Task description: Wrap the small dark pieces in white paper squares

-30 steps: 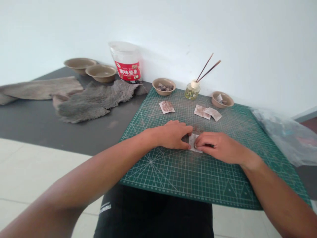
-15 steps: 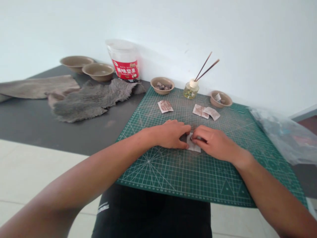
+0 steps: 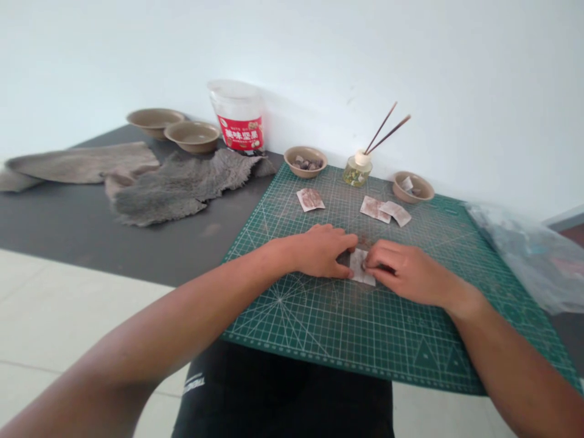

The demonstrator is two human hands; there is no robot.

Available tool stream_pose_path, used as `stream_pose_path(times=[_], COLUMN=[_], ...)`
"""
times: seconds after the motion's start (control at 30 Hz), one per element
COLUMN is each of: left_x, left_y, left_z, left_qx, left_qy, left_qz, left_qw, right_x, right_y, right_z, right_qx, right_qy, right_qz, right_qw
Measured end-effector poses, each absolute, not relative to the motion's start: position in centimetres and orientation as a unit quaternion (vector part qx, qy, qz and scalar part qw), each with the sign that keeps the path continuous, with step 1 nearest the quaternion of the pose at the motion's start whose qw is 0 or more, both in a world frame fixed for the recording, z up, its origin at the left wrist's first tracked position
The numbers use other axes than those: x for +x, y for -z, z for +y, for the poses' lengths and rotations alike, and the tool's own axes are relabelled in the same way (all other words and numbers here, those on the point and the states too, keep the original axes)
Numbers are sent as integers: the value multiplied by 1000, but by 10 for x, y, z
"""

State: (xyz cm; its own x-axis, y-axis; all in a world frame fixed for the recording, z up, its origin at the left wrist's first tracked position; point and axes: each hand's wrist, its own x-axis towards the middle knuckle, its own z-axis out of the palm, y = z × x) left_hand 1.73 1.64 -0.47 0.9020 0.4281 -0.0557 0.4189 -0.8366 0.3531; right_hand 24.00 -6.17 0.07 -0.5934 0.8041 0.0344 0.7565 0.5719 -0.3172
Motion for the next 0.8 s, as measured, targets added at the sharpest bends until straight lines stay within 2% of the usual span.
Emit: stream_pose_path(times=[0.1, 0.2, 0.37, 0.53, 0.67, 0.8], left_x=[17, 17, 17, 17, 17, 18], left_y=[4, 4, 3, 3, 2, 3], left_z=[16, 16, 15, 15, 16, 16], left_qx=[958, 959, 959, 956, 956, 958], left_qy=[-16, -15, -7, -10, -1, -9], left_qz=[221, 223, 225, 228, 222, 222], left_qw=[180, 176, 175, 183, 192, 183], right_x=[236, 236, 236, 239, 240, 236], right_y=[1, 2, 1, -1, -1, -1], right_z=[-62, -60, -60, -59, -58, -55], right_qx=[-421, -464, -418, -463, -421, -441], right_qy=[-142, -104, -174, -146, -189, -123], right_qz=[-890, -870, -883, -865, -879, -877], right_qw=[107, 131, 120, 130, 122, 144])
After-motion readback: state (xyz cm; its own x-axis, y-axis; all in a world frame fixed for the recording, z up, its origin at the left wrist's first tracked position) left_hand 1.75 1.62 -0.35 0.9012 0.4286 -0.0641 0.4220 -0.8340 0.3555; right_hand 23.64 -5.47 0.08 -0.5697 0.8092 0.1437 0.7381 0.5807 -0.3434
